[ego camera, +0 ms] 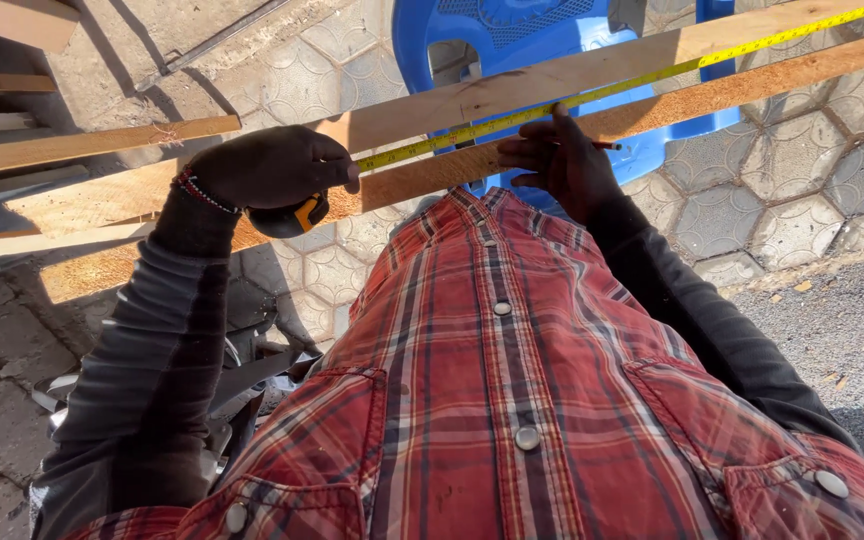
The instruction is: Measuring and marking wooden planks and a sofa frame for cutting or assembly using a tape measure and pencil.
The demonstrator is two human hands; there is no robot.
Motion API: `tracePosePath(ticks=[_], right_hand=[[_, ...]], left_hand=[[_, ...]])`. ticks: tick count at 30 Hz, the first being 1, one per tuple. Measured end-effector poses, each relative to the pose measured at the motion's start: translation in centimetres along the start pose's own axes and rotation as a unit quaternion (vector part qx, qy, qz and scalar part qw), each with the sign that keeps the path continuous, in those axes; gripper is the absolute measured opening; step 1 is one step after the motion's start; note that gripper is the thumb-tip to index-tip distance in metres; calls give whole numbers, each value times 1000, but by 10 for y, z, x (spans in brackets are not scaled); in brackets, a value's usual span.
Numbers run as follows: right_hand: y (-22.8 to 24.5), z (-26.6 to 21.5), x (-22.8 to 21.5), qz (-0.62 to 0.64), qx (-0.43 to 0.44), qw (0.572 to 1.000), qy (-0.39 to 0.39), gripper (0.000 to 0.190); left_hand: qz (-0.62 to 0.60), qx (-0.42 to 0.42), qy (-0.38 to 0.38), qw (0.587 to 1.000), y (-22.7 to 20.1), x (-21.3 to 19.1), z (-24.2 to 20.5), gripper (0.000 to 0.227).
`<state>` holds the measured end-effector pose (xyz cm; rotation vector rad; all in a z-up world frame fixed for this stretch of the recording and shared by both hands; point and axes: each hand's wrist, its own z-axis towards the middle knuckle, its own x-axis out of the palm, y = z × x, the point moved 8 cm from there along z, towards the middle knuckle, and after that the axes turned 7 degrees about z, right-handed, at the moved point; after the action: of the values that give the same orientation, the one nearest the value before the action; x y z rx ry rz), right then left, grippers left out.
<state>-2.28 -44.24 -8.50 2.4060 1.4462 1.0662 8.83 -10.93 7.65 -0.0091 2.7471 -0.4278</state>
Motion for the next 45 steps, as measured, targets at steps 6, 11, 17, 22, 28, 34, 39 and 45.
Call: tracePosePath(ticks=[6,11,17,22,28,34,39,45], right_hand=[[16,15,-57,217,-80,973,9,40],[48,18,-122,300,-153,941,-48,12],[104,13,-237,355,-242,902,-44,13],[152,-36,-360,399,-309,845,-178,15],[191,-118,-453,328,-381,829,-244,15],[171,-153,-463,390,-353,812,-253,16],[115,-144,-437,401,-351,806,-256,13],[34,-134,-353,422,-292,834,-204,14]], left_hand=[[-33,-28,60,997,-8,9,-23,50],[32,7,123,992,-35,31,-44,66],[-20,28,145,989,-58,90,-34,39],[-39,51,141,988,-98,153,6,22],[-122,92,178,972,-157,210,56,29],[-20,148,170,974,-216,198,70,42],[-8,132,181,975,-224,194,92,74],[-173,73,227,956,-235,190,116,23]])
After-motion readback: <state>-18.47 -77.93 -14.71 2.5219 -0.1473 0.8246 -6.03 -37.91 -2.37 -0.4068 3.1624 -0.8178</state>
